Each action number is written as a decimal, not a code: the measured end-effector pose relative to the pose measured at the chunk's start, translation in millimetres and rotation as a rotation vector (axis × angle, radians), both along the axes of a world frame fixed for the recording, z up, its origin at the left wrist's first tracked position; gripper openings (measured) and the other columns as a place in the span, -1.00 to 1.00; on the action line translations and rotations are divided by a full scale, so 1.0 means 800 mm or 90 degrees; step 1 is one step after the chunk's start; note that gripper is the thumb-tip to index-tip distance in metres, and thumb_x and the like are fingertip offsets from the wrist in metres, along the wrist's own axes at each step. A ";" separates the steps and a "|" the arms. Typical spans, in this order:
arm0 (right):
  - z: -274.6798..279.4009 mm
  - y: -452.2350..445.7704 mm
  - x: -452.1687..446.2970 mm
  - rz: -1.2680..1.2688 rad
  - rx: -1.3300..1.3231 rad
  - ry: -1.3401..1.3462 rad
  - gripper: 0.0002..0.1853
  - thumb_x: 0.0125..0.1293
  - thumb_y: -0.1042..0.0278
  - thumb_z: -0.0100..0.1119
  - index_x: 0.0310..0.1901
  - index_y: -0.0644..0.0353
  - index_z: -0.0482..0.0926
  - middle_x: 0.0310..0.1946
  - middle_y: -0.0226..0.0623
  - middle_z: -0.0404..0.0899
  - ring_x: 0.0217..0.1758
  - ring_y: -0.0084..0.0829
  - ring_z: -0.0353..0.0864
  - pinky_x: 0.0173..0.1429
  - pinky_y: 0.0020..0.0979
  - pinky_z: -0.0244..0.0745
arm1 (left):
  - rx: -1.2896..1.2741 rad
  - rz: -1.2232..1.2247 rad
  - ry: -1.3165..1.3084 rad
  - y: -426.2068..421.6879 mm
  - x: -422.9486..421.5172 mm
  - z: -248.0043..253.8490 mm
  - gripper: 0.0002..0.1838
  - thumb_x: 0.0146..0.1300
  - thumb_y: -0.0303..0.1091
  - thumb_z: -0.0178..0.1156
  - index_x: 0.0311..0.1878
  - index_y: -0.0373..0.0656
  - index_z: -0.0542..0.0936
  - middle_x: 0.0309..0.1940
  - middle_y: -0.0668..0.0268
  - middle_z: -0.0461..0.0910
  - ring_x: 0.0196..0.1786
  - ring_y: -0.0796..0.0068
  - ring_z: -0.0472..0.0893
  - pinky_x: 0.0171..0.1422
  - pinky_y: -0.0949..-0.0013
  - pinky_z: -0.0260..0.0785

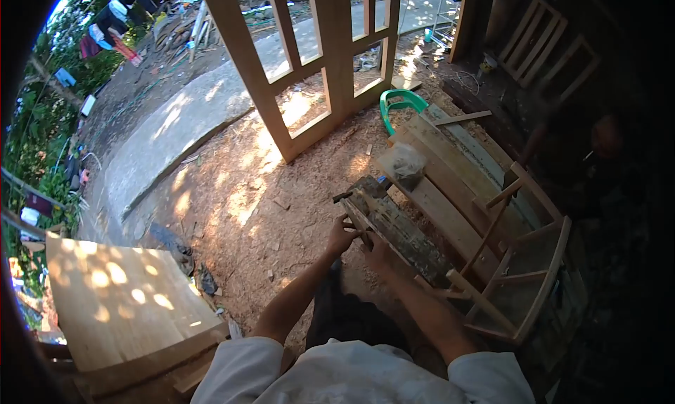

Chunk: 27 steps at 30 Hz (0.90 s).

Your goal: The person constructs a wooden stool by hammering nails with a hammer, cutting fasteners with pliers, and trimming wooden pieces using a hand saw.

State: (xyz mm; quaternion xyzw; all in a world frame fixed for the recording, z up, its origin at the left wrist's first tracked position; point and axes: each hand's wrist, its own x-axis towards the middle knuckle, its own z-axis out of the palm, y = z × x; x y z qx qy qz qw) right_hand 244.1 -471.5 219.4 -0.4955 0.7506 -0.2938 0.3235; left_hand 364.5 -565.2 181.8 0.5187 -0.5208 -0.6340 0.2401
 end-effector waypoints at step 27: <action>-0.155 -0.114 -0.166 -0.086 0.090 0.182 -0.77 0.24 0.47 0.17 -0.06 0.23 0.51 -0.14 -0.12 0.44 -0.03 -0.08 0.45 0.06 -0.15 0.39 | -0.619 -0.612 -0.464 -0.163 -0.097 -0.124 -0.47 0.25 -0.21 0.10 0.28 -0.15 0.37 0.35 0.18 0.28 0.43 0.15 0.19 0.51 -0.01 -0.09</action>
